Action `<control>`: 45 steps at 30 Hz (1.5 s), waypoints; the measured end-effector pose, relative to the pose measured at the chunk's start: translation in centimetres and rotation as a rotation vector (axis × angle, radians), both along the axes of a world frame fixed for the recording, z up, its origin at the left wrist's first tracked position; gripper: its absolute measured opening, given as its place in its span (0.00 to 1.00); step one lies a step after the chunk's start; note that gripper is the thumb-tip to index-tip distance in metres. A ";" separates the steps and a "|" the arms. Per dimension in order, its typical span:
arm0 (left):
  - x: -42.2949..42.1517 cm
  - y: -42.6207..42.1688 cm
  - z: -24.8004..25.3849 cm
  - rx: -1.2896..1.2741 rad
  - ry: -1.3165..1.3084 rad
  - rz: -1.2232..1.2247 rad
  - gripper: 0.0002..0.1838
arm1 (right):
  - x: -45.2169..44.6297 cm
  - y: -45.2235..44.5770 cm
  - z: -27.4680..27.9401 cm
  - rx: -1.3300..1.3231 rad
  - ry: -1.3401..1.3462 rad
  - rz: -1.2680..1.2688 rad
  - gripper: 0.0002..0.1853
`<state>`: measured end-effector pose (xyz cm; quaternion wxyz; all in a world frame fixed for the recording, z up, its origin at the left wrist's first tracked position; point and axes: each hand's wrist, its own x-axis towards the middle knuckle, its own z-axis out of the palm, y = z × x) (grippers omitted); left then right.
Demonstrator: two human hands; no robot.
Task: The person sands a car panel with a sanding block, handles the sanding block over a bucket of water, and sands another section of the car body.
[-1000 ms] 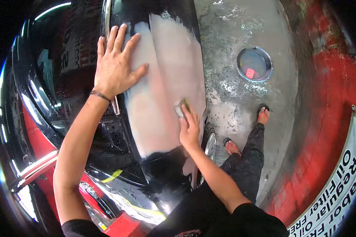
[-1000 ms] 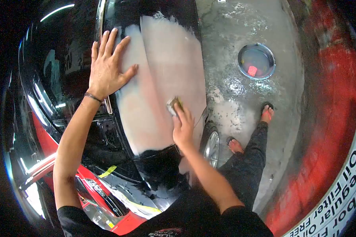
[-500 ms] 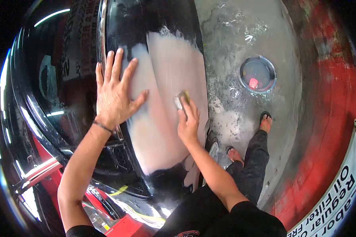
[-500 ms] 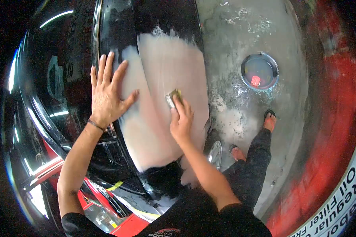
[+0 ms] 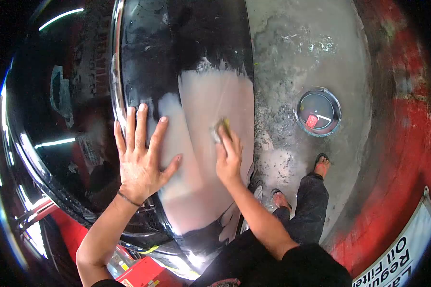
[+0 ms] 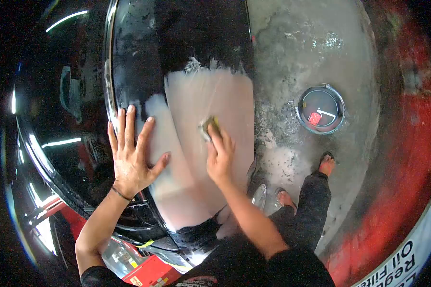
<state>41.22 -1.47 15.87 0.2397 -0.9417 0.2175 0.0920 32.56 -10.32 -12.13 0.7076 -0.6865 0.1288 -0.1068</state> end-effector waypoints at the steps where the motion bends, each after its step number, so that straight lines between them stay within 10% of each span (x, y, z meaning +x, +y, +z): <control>1: 0.1 -0.1 0.1 0.013 0.011 0.009 0.52 | 0.6 -0.1 -0.7 0.021 -0.007 -0.010 0.30; 8: 0.3 0.1 -0.3 0.073 0.001 0.002 0.53 | 15.3 0.2 -19.6 0.170 0.140 -0.038 0.26; 12: 0.1 0.4 -0.6 0.068 -0.022 -0.025 0.52 | 14.5 -0.3 -19.2 0.253 0.229 -0.018 0.24; 18: 0.1 0.5 -0.6 0.041 -0.032 -0.049 0.51 | -7.6 -0.4 -2.0 0.066 0.190 0.088 0.30; 25: 0.1 0.5 -1.0 0.037 -0.060 -0.123 0.50 | 3.0 0.3 -19.2 0.357 0.430 0.125 0.25; 30: -0.3 1.0 -1.1 0.052 -0.095 -0.168 0.49 | 0.8 -0.2 -17.2 0.218 0.484 0.091 0.25; 35: -0.6 1.7 -1.2 0.038 -0.133 -0.213 0.50 | -15.7 0.2 -4.0 0.142 0.204 0.050 0.28; 45: -0.5 2.3 -1.6 0.058 -0.165 -0.245 0.47 | -10.4 2.6 -21.8 0.231 0.446 0.023 0.24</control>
